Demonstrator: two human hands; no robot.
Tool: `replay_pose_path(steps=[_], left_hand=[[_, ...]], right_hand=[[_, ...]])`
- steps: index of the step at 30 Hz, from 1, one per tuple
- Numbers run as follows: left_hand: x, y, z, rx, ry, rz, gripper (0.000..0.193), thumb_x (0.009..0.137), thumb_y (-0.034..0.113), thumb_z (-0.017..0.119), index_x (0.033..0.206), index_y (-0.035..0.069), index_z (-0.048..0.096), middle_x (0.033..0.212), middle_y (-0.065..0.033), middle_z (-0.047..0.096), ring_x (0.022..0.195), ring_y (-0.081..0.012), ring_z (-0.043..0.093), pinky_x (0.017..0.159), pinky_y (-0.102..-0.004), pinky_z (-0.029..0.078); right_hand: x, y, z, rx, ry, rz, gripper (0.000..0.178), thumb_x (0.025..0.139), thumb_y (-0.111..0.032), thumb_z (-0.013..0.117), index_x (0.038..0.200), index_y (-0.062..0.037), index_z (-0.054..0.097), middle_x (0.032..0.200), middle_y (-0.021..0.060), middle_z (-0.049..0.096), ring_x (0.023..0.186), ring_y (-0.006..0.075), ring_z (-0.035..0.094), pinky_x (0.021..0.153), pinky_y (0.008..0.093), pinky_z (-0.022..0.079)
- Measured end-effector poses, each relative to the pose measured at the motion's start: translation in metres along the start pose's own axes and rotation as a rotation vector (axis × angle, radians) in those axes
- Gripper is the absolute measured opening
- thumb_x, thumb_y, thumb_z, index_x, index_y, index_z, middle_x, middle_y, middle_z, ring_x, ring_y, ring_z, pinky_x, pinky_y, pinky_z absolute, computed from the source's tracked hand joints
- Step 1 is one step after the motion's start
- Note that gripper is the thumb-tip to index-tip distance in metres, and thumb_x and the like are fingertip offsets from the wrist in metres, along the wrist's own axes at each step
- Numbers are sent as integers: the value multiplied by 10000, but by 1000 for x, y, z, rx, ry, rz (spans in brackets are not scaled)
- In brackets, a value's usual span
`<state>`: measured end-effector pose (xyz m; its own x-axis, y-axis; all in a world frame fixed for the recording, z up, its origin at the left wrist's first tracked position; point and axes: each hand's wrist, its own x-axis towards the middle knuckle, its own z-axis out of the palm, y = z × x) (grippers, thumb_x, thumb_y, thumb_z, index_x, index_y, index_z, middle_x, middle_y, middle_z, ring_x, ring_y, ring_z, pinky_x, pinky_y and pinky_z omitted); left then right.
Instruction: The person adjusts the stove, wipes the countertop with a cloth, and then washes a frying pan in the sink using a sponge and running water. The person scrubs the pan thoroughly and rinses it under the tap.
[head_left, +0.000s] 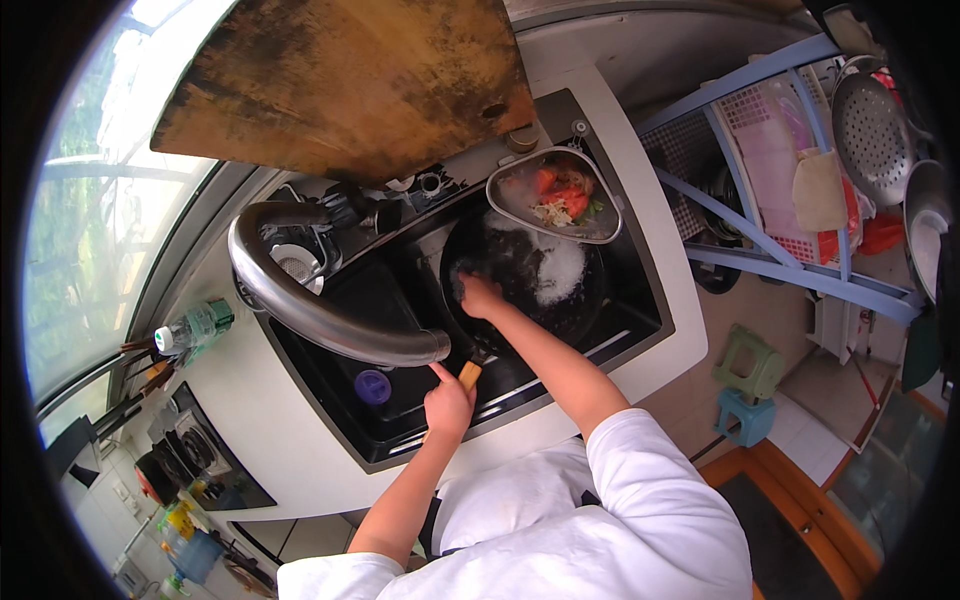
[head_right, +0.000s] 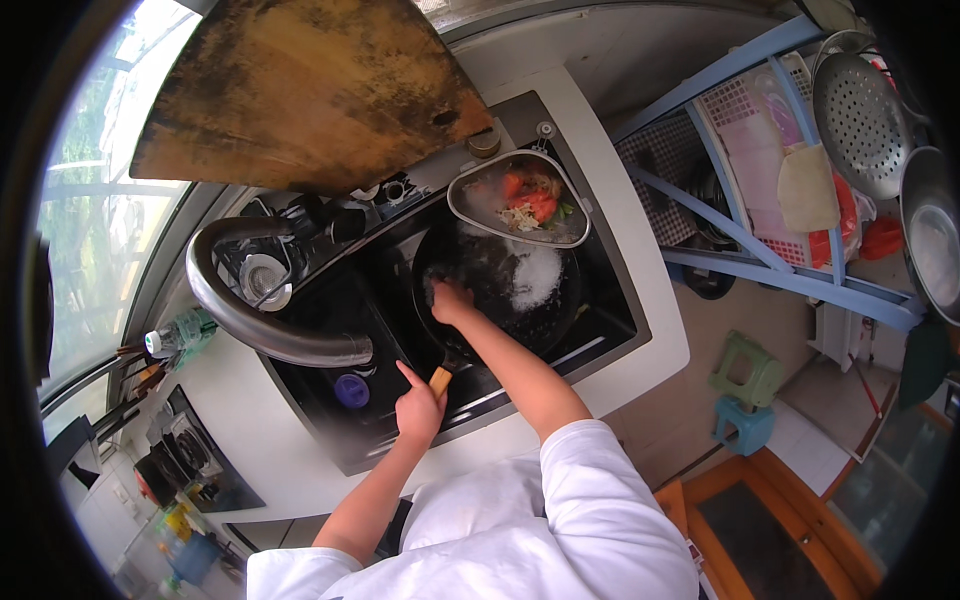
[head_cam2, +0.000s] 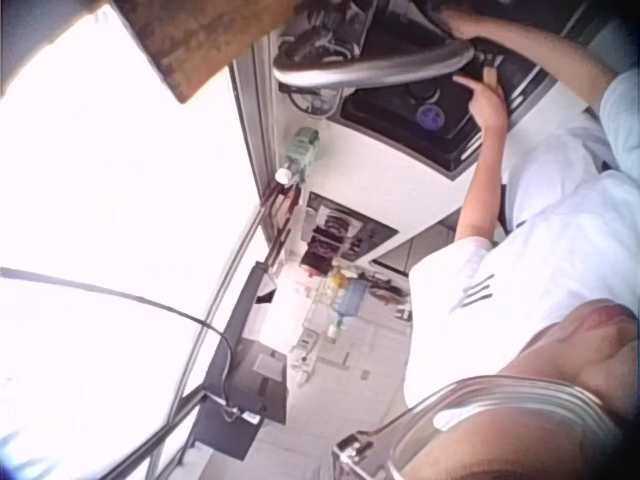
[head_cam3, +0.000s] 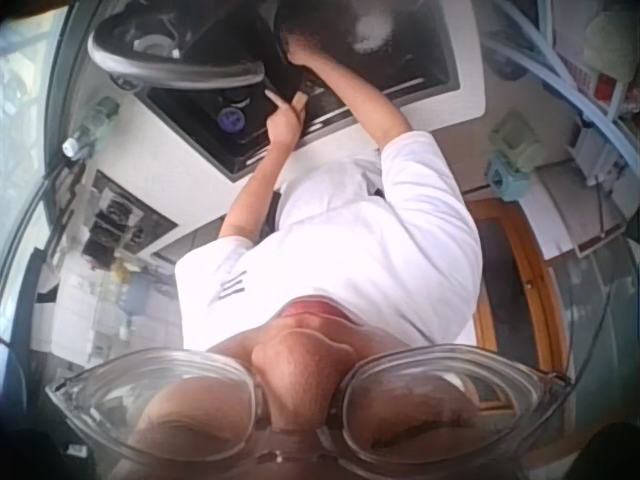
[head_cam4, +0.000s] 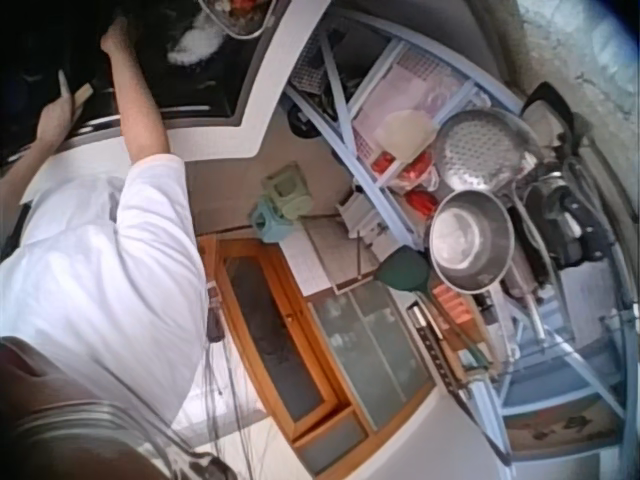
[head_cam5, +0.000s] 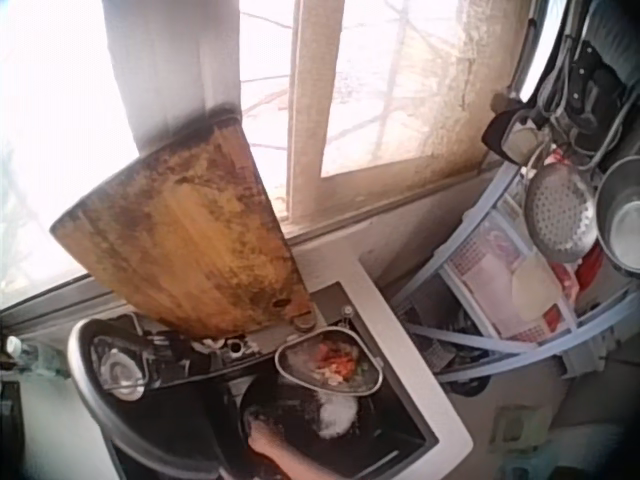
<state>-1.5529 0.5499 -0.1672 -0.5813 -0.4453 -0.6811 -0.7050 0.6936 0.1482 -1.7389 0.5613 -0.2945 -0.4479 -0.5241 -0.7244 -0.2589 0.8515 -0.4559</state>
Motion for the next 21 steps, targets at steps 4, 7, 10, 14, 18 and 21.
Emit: replay_pose_path(steps=[4, 7, 10, 14, 18, 21], left_hand=[[0, 1, -1, 8, 49, 47, 986, 832, 311, 696, 1381, -230, 83, 671, -159, 654, 572, -324, 643, 593, -398, 530], [4, -1, 2, 29, 65, 63, 974, 831, 315, 696, 1375, -233, 101, 644, -154, 645, 557, -323, 641, 585, -393, 531], [3, -8, 16, 22, 108, 63, 1064, 814, 318, 706, 1401, -231, 9, 596, -153, 625, 503, -314, 623, 510, -384, 524], [-2, -9, 17, 8, 84, 31, 1060, 816, 322, 705, 1400, -233, 15, 597, -153, 626, 501, -313, 622, 513, -391, 525], [6, -5, 8, 41, 119, 109, 1056, 817, 316, 704, 1400, -233, 15, 598, -154, 627, 506, -314, 626, 509, -391, 525], [2, -7, 13, 39, 95, 59, 1052, 819, 311, 701, 1401, -231, 12, 605, -155, 630, 512, -315, 630, 512, -393, 526]], right_hand=[[45, 12, 18, 313, 222, -73, 589, 796, -144, 614, 1360, -54, 467, 1347, 208, 514, 1218, 377, 503, 1011, 470, 423], [80, 5, -20, 412, 423, 20, 444, 788, -156, 604, 1208, -12, 586, 1177, 242, 612, 1092, 389, 595, 928, 444, 487], [57, -14, -22, 160, -20, -69, 275, 740, -140, 588, 928, 33, 689, 976, 256, 674, 951, 381, 653, 841, 453, 508], [23, -20, 2, -294, -410, -332, 362, 752, -146, 588, 1050, 32, 695, 1000, 257, 680, 943, 358, 670, 819, 451, 510], [89, -19, -24, 185, 38, -105, 236, 783, -153, 570, 909, -6, 705, 894, 240, 686, 806, 350, 690, 664, 459, 525], [57, -16, -10, 61, -58, -224, 214, 737, -116, 579, 853, 9, 709, 889, 221, 693, 782, 349, 689, 650, 445, 530]])
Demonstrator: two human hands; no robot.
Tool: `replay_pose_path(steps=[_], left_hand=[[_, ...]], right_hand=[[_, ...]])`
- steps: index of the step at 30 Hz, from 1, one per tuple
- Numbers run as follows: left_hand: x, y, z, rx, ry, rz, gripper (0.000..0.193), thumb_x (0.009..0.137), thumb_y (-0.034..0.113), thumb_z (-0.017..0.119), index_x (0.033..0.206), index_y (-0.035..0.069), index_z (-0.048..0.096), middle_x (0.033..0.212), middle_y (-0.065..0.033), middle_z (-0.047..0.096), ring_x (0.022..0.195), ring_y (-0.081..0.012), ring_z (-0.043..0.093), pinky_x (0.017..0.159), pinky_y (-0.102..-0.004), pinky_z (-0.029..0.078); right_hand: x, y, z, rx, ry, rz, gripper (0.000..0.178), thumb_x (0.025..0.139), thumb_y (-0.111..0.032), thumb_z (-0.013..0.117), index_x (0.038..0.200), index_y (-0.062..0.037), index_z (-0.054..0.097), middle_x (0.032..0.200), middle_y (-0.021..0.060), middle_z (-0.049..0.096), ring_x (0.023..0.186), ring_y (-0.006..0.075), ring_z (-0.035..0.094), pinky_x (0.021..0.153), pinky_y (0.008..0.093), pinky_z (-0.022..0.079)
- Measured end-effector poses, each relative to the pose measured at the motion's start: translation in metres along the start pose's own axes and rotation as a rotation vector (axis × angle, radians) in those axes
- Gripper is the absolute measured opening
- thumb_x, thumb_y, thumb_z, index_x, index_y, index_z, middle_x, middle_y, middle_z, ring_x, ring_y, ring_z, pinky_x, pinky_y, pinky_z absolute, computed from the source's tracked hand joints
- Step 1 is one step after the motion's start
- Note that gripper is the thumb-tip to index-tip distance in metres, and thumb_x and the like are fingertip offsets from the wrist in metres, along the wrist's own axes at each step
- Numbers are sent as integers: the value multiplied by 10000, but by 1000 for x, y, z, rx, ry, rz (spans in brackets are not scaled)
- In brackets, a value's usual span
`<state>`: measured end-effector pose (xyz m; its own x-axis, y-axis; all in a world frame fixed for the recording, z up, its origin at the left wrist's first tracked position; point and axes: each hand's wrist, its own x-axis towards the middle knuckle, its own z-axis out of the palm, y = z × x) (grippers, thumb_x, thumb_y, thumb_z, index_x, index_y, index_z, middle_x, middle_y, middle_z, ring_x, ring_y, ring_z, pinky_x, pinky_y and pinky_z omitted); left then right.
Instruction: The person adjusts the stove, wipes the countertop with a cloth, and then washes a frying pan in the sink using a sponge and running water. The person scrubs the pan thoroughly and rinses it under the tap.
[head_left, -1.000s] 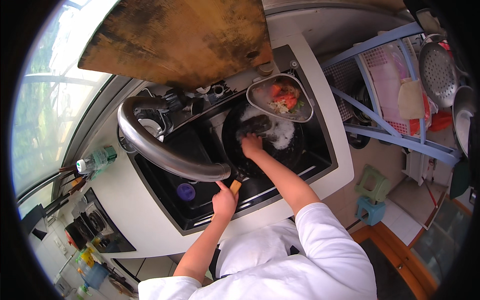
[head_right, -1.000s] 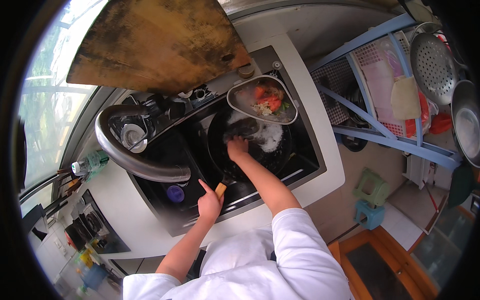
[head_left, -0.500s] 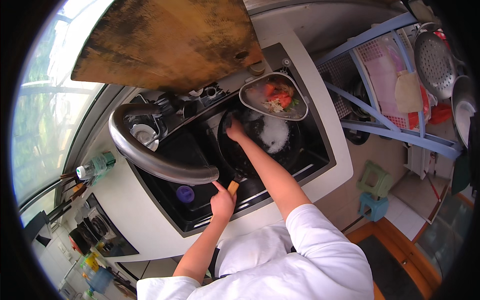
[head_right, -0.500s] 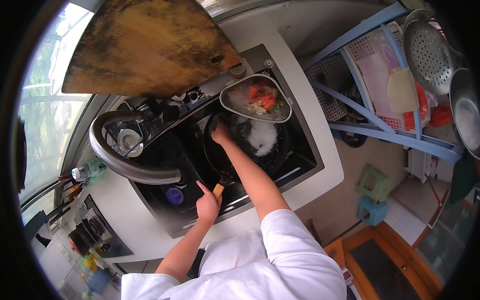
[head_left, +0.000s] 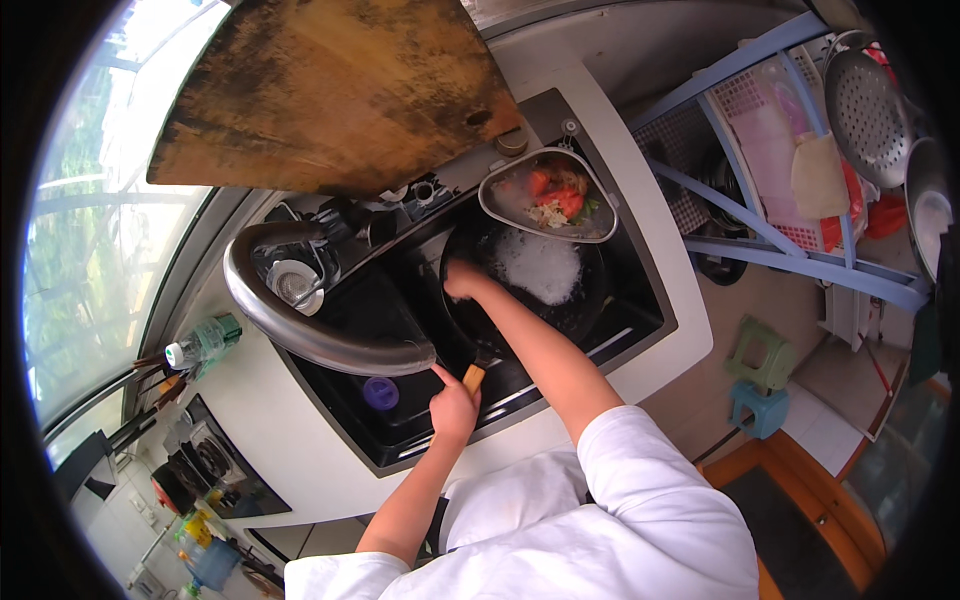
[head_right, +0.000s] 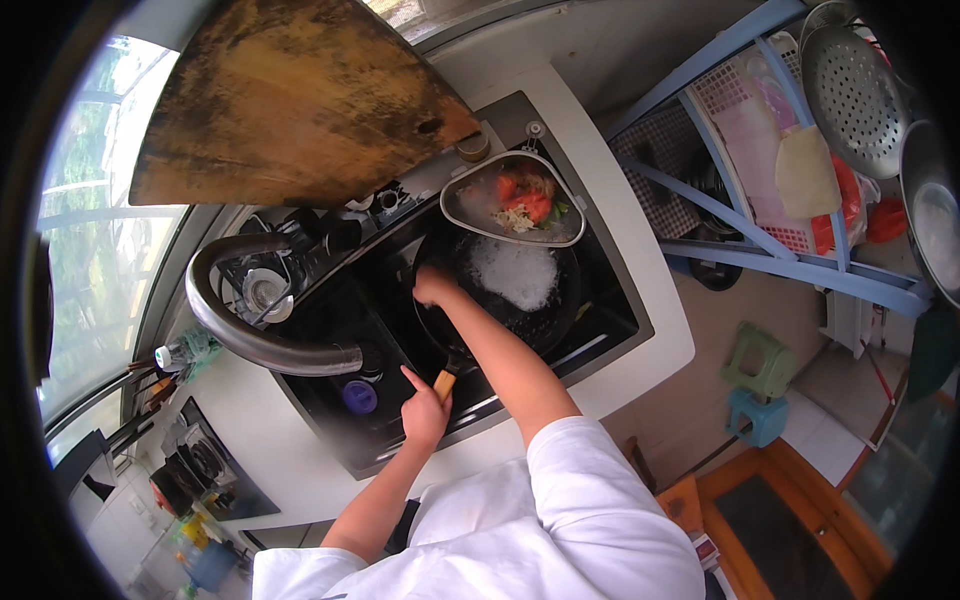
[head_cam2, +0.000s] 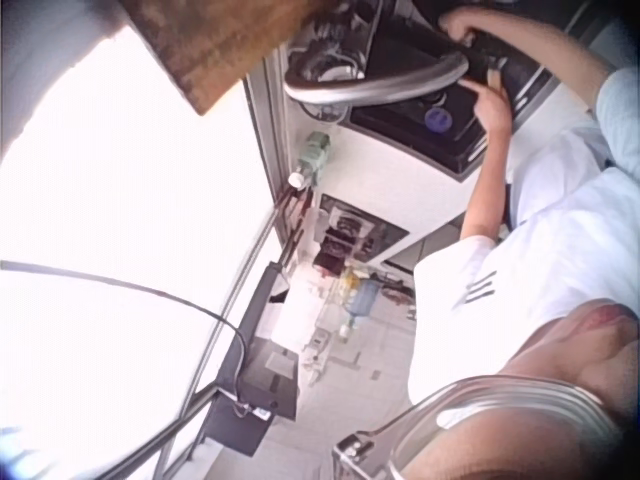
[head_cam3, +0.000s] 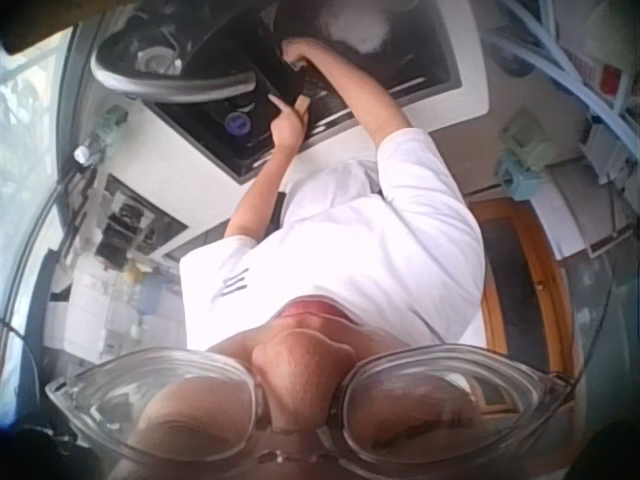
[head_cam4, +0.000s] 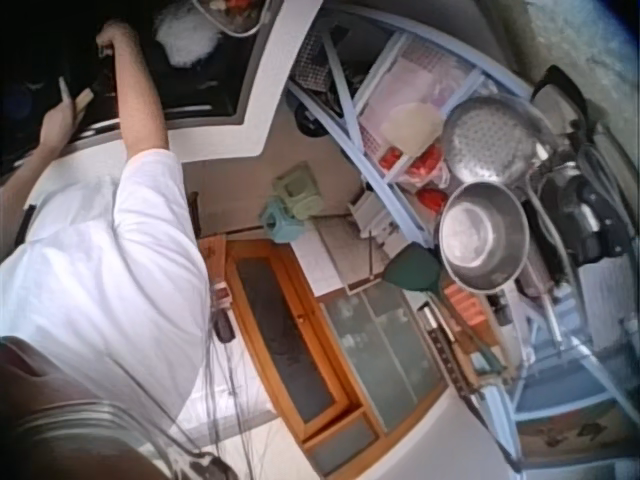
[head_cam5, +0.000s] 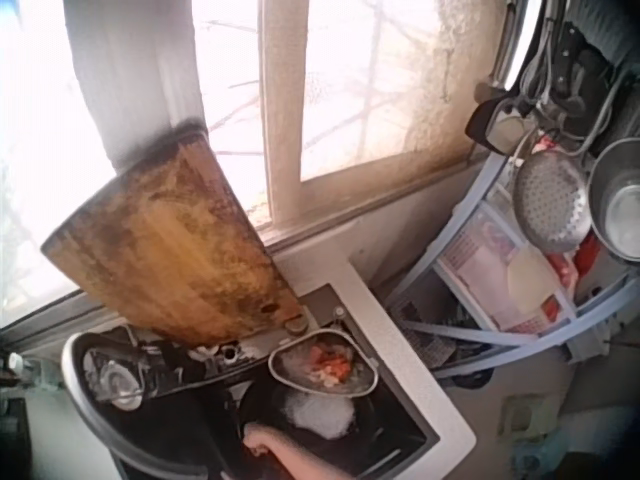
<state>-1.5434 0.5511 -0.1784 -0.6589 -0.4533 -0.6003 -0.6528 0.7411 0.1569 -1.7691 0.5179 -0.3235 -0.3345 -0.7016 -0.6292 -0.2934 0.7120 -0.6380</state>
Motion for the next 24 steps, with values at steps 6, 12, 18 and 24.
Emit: replay_pose_path(steps=[6, 12, 18, 24], left_hand=[[1, 4, -5, -13, -29, -8, 1044, 825, 307, 696, 1404, -226, 10, 620, -158, 639, 523, -322, 634, 519, -399, 530], [1, 3, -4, 14, -25, -18, 1048, 825, 308, 696, 1403, -227, 5, 619, -165, 637, 525, -325, 635, 520, -401, 531], [-2, 4, -2, -6, -36, -38, 1065, 826, 350, 694, 1393, -240, 12, 614, -169, 638, 524, -333, 633, 554, -400, 538], [1, 2, -1, 8, -7, -16, 1063, 820, 346, 701, 1393, -241, 24, 608, -163, 635, 522, -326, 634, 548, -394, 537]], right_hand=[[-28, 4, 11, -281, -433, -172, 323, 715, -116, 566, 949, 44, 721, 975, 252, 688, 896, 348, 686, 738, 430, 535], [-41, -1, 0, -109, -238, -21, 285, 701, -104, 586, 913, 25, 726, 905, 234, 698, 816, 349, 691, 684, 438, 539], [-76, 12, 13, -326, -500, 45, 321, 760, -128, 633, 1059, -50, 717, 1101, 156, 694, 1022, 310, 668, 826, 428, 534], [-59, -1, 9, -65, -101, 124, 278, 756, -128, 594, 977, 4, 696, 1014, 238, 676, 959, 369, 669, 798, 442, 542]])
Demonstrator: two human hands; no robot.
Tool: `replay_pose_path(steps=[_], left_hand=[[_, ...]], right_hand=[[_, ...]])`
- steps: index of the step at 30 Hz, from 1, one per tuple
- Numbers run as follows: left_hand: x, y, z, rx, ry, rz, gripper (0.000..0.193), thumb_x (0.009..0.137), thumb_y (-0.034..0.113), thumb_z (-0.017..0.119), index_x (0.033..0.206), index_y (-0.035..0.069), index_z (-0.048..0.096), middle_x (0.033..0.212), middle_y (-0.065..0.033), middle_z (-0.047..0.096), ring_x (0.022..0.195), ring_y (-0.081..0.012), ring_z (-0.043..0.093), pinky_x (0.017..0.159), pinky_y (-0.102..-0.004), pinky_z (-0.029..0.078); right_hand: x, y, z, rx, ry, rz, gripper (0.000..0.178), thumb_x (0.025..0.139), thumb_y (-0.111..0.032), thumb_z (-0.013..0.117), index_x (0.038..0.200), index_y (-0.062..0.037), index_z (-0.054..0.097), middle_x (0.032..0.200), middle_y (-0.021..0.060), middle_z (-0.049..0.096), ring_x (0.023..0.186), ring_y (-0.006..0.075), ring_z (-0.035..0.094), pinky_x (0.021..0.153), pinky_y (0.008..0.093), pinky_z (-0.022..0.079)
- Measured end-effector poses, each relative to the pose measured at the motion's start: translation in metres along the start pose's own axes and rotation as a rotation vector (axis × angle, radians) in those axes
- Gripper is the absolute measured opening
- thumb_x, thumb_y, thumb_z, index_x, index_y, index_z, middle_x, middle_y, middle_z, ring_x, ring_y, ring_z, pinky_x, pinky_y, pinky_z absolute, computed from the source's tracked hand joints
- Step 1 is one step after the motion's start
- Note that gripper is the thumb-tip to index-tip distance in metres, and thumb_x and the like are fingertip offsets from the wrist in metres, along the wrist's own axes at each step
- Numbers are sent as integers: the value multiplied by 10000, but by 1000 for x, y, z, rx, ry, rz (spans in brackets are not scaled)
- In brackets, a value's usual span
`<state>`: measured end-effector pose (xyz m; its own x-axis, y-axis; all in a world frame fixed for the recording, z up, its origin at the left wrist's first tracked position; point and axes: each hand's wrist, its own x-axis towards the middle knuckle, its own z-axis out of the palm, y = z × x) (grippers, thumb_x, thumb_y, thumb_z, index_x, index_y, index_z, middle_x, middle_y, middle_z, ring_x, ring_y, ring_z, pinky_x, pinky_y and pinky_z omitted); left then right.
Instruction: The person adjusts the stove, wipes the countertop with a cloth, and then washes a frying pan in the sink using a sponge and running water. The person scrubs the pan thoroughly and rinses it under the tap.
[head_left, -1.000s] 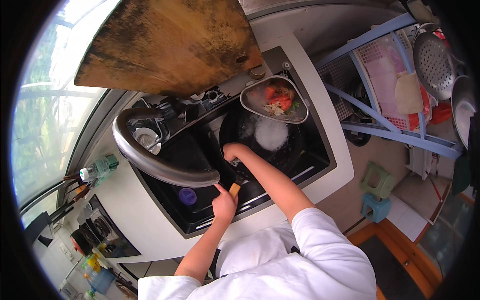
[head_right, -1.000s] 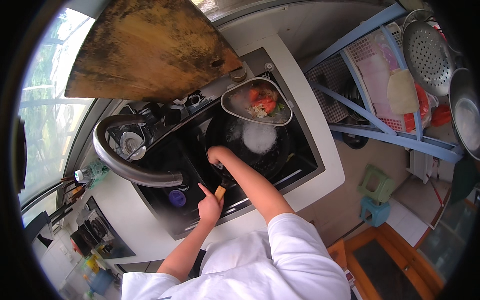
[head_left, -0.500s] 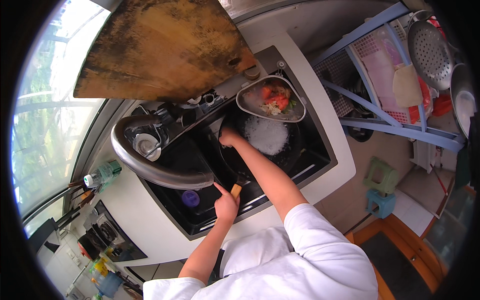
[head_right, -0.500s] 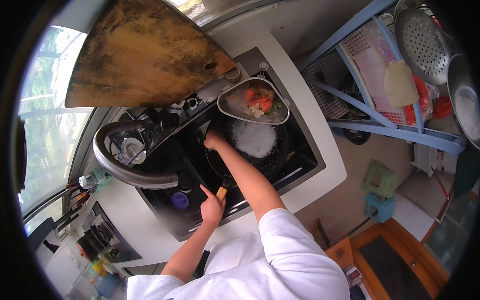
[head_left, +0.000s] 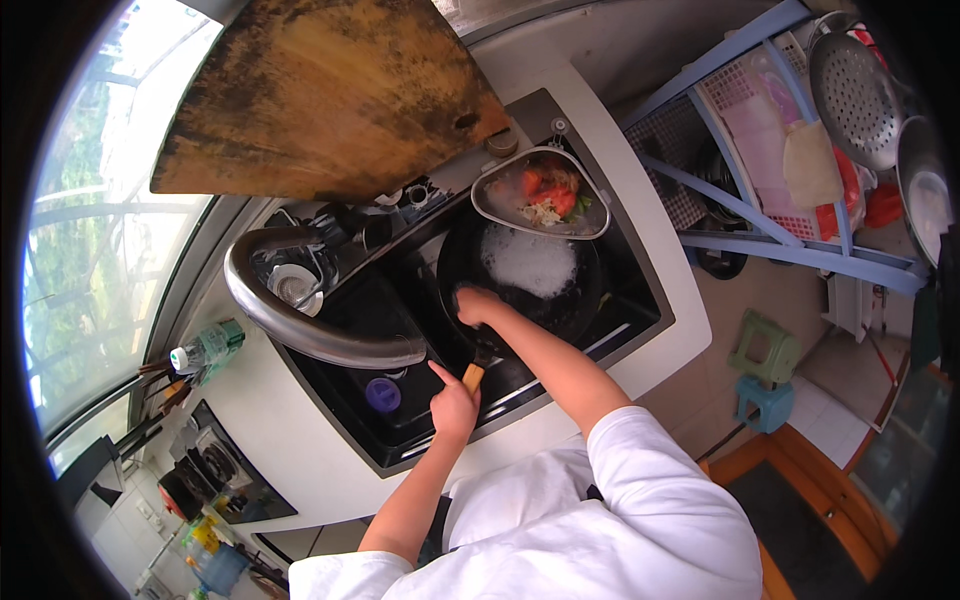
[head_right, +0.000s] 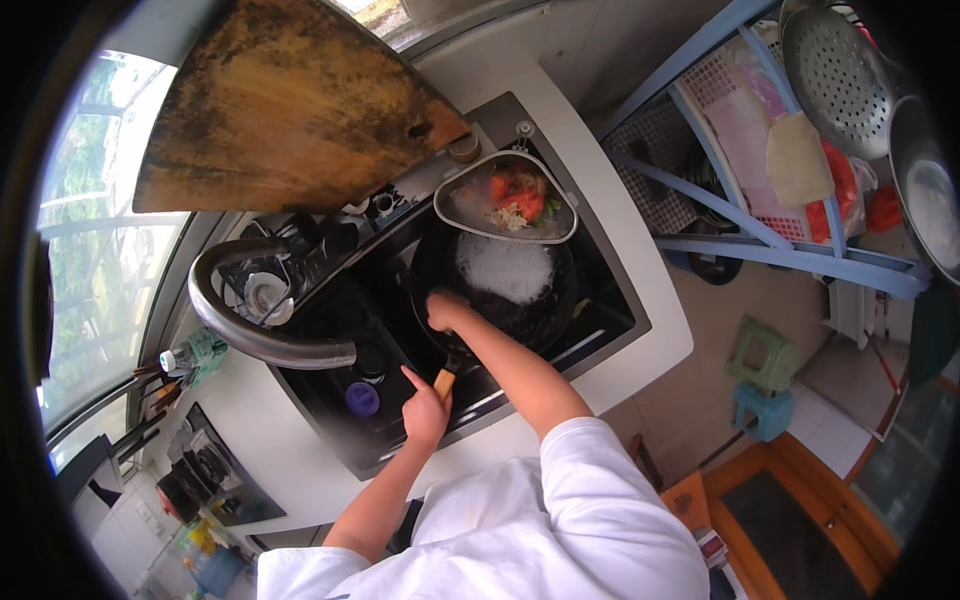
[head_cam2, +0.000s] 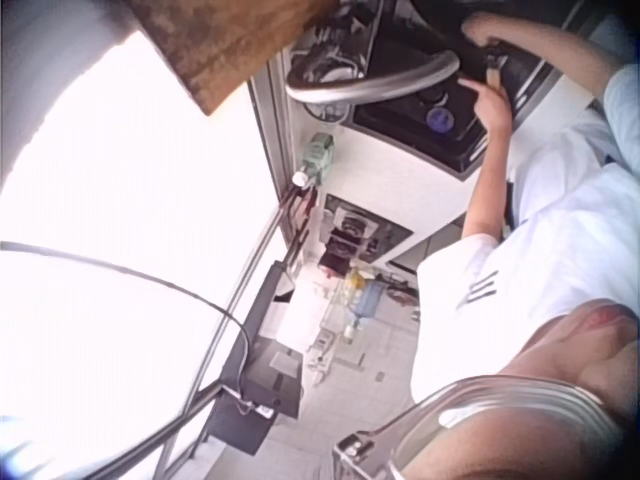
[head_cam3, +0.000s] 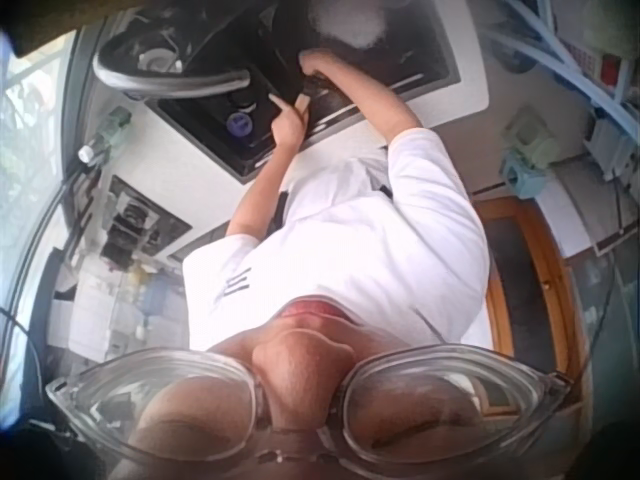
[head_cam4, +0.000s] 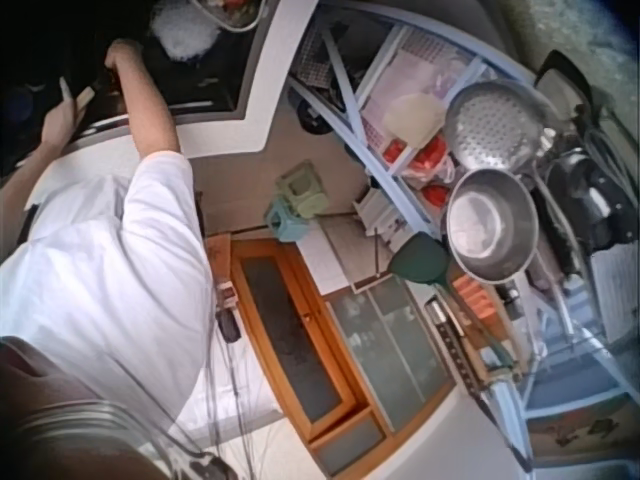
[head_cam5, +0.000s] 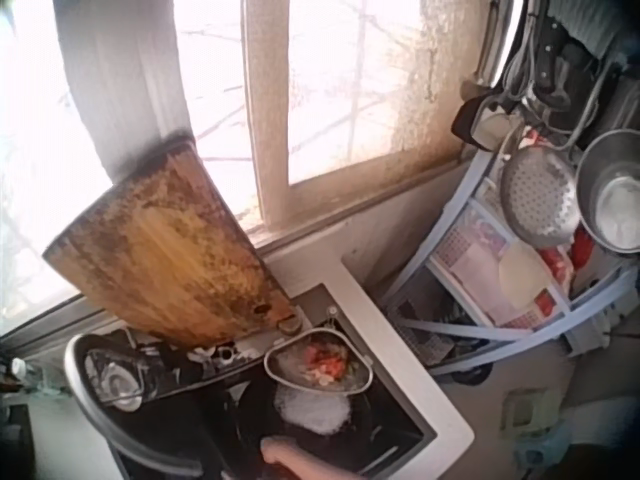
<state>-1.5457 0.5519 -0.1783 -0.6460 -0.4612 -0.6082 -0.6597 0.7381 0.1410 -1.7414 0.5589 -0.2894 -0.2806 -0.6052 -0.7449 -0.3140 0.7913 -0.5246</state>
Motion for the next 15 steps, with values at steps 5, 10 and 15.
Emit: replay_pose_path(steps=[5, 10, 15], left_hand=[[-1, 3, -1, 1, -14, -17, 1065, 816, 346, 704, 1395, -240, 29, 610, -163, 638, 528, -317, 641, 544, -394, 538], [1, 6, -7, 27, -5, 17, 1066, 817, 343, 704, 1401, -230, 19, 614, -167, 640, 532, -322, 642, 542, -395, 538], [-3, 2, -2, -9, -30, -43, 1068, 824, 332, 700, 1405, -221, -6, 634, -164, 648, 537, -329, 640, 549, -401, 536]], right_hand=[[-64, 23, -7, -473, -367, 186, 344, 798, -132, 634, 1134, -95, 700, 1211, 119, 663, 1142, 283, 627, 863, 460, 523], [-2, -13, -6, 346, 304, -89, 338, 752, -87, 576, 1053, 38, 664, 1136, 280, 621, 1079, 398, 608, 881, 452, 516], [-61, 44, -2, -244, -305, 1, 353, 752, -87, 597, 1083, 2, 684, 1125, 221, 664, 1074, 356, 641, 876, 459, 519]])
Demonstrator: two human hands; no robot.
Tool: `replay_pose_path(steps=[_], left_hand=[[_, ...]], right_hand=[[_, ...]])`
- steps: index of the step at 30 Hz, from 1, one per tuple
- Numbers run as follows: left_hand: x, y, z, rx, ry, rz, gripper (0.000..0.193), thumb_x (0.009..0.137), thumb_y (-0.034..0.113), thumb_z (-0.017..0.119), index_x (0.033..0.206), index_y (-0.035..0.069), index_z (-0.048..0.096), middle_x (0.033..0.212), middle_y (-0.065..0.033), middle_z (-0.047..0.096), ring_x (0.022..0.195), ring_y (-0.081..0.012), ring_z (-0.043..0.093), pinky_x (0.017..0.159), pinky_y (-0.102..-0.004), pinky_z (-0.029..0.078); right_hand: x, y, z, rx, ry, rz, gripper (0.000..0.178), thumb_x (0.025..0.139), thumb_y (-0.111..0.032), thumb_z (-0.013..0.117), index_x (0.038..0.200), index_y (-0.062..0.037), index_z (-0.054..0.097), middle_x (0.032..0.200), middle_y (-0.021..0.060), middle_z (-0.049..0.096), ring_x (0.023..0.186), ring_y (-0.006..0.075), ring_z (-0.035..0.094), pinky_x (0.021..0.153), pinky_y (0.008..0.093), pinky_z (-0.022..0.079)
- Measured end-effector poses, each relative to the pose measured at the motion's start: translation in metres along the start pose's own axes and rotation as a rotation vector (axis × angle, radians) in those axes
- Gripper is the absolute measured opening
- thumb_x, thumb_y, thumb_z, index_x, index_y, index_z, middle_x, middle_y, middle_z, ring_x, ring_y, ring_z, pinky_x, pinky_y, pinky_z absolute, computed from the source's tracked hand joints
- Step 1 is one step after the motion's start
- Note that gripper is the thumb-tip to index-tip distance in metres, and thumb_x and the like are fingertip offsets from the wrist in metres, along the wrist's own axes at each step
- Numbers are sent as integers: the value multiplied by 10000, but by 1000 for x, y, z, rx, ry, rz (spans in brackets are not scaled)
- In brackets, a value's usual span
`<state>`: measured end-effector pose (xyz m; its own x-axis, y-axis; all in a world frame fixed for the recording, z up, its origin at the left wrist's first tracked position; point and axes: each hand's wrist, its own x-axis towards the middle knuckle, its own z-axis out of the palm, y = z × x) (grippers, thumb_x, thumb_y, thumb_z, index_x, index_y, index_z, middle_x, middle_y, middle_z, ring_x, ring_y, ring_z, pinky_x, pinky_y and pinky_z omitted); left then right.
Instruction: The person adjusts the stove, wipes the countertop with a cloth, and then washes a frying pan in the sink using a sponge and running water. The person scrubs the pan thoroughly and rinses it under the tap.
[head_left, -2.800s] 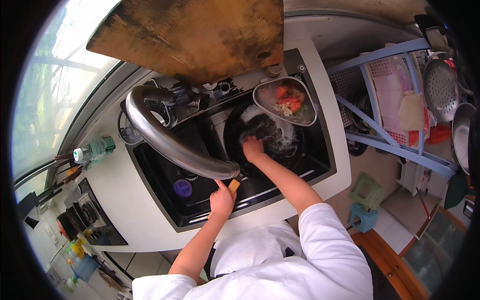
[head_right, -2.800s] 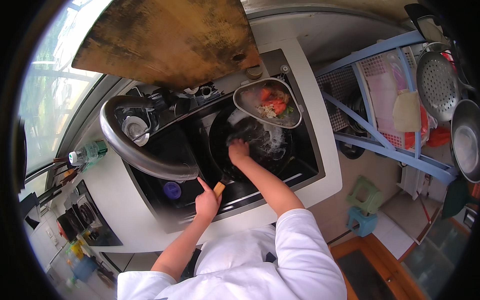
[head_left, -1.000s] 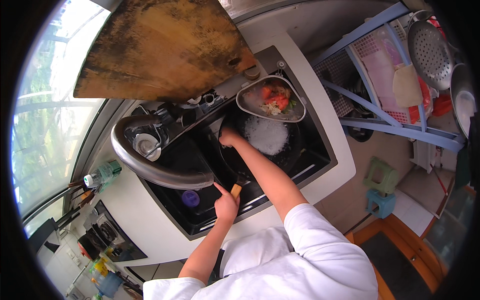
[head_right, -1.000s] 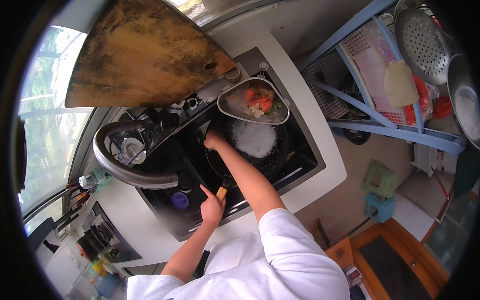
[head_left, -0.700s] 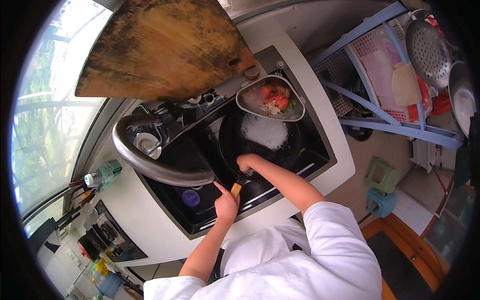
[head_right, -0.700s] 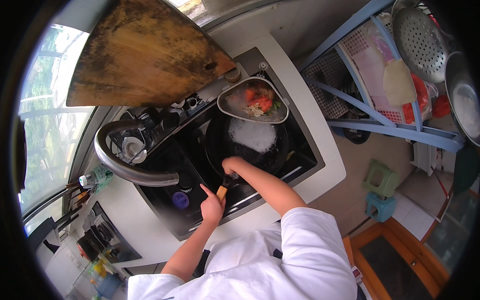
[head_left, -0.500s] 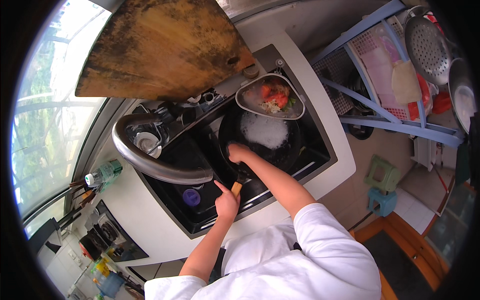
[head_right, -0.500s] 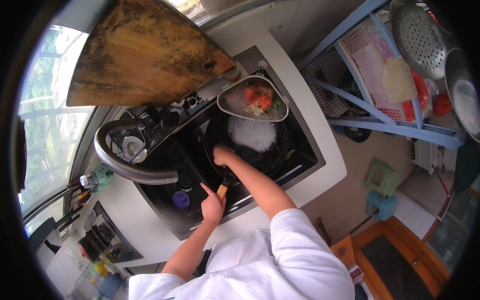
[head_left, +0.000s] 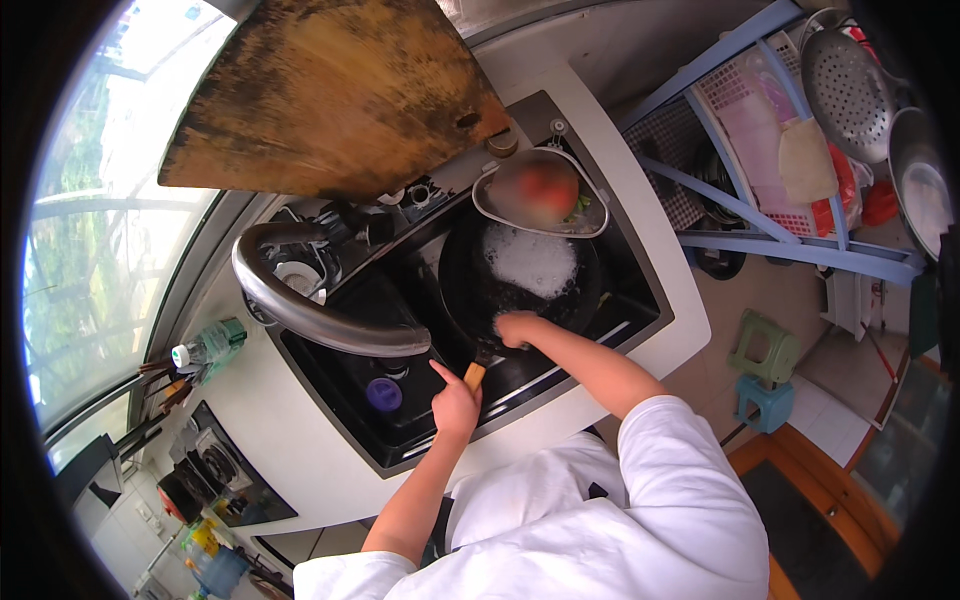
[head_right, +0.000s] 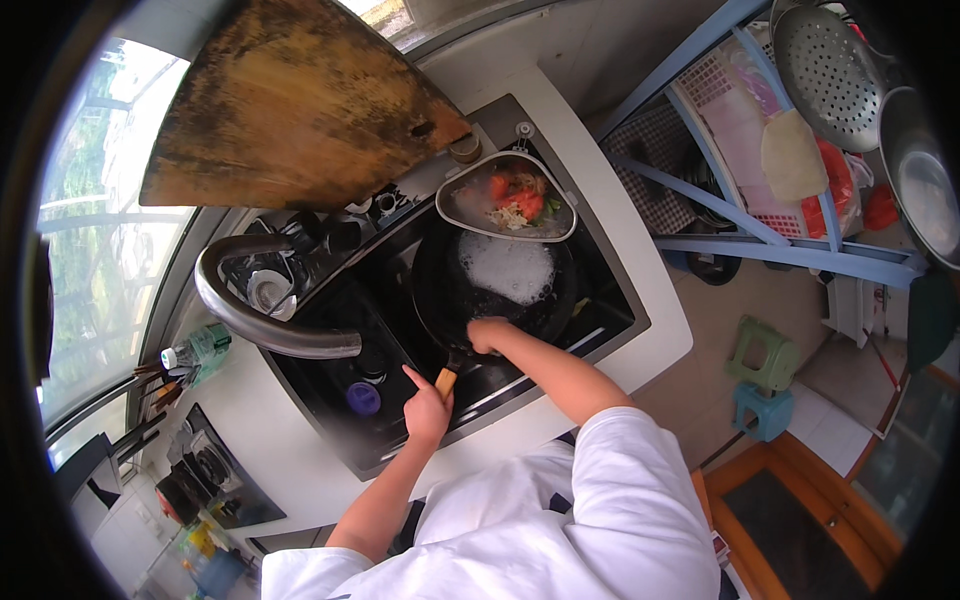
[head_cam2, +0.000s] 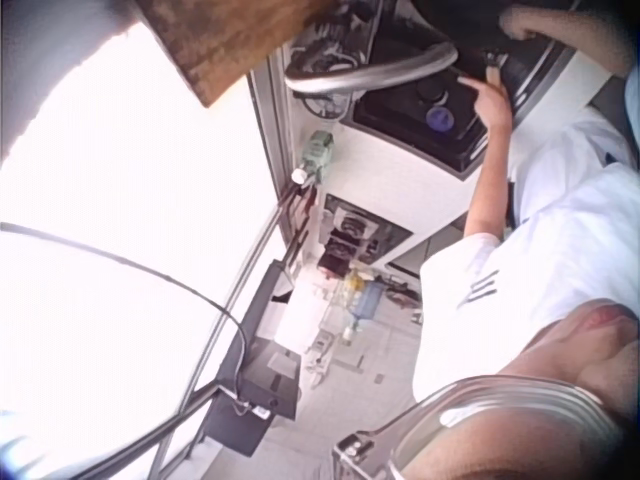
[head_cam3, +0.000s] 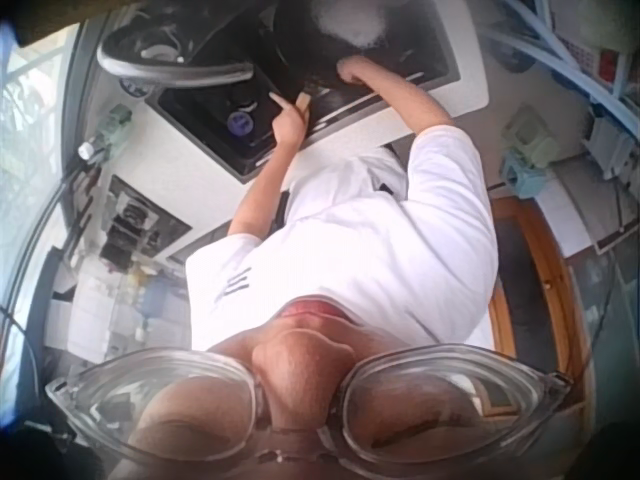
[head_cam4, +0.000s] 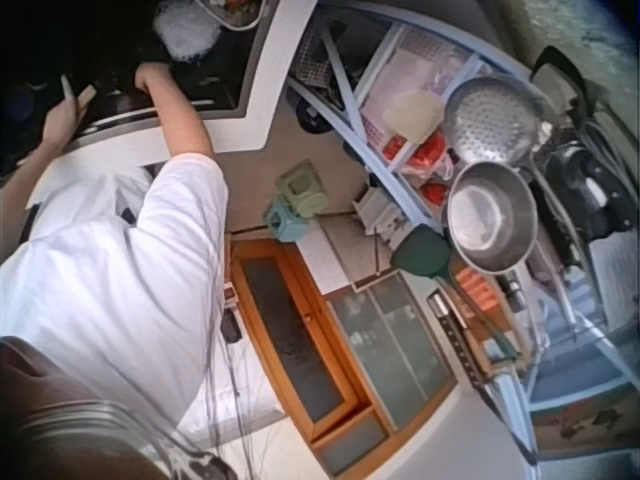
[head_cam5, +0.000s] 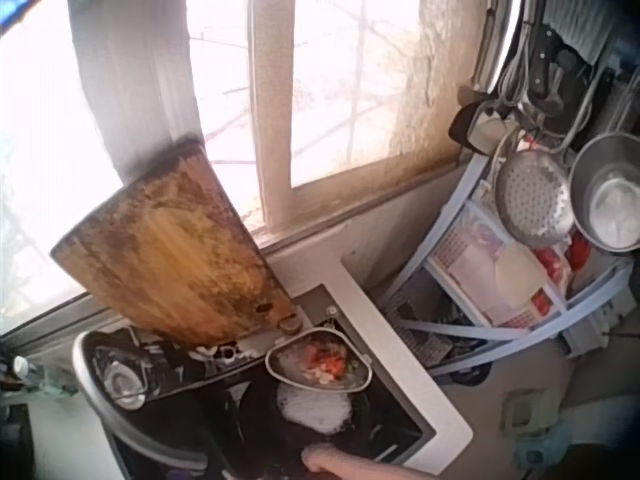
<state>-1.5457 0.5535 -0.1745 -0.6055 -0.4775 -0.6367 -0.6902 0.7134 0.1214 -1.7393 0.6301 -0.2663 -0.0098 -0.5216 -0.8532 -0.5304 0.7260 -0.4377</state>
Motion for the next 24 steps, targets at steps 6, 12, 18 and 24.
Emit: replay_pose_path(steps=[6, 12, 18, 24], left_hand=[[3, -1, -1, -6, 7, 32, 1062, 830, 339, 696, 1409, -217, 2, 639, -164, 650, 547, -328, 645, 573, -401, 540], [-1, -2, -3, 7, 17, 47, 1066, 823, 334, 705, 1411, -217, 8, 644, -161, 653, 546, -320, 645, 570, -394, 539], [2, 0, -1, 22, 6, 43, 1072, 819, 339, 710, 1415, -212, 10, 645, -162, 653, 554, -314, 652, 563, -390, 542], [-1, -6, -1, -17, -5, 41, 1051, 824, 346, 701, 1433, -187, 29, 656, -157, 657, 571, -320, 656, 551, -402, 536]], right_hand=[[-40, 130, -24, -1166, 152, 523, 325, 921, -155, 506, 1202, -134, 670, 1230, 89, 615, 1129, 268, 525, 787, 426, 351], [-17, 129, 39, -471, -42, 306, 353, 932, -235, 506, 1249, -170, 648, 1329, 92, 578, 1236, 292, 488, 975, 468, 335], [-55, 100, 28, -673, 37, 420, 306, 886, -194, 562, 1157, -119, 683, 1313, 100, 581, 1224, 278, 490, 933, 432, 385], [-49, 76, 11, -267, 83, 104, 245, 805, -155, 628, 1015, -65, 718, 1047, 161, 700, 989, 345, 668, 827, 466, 524]])
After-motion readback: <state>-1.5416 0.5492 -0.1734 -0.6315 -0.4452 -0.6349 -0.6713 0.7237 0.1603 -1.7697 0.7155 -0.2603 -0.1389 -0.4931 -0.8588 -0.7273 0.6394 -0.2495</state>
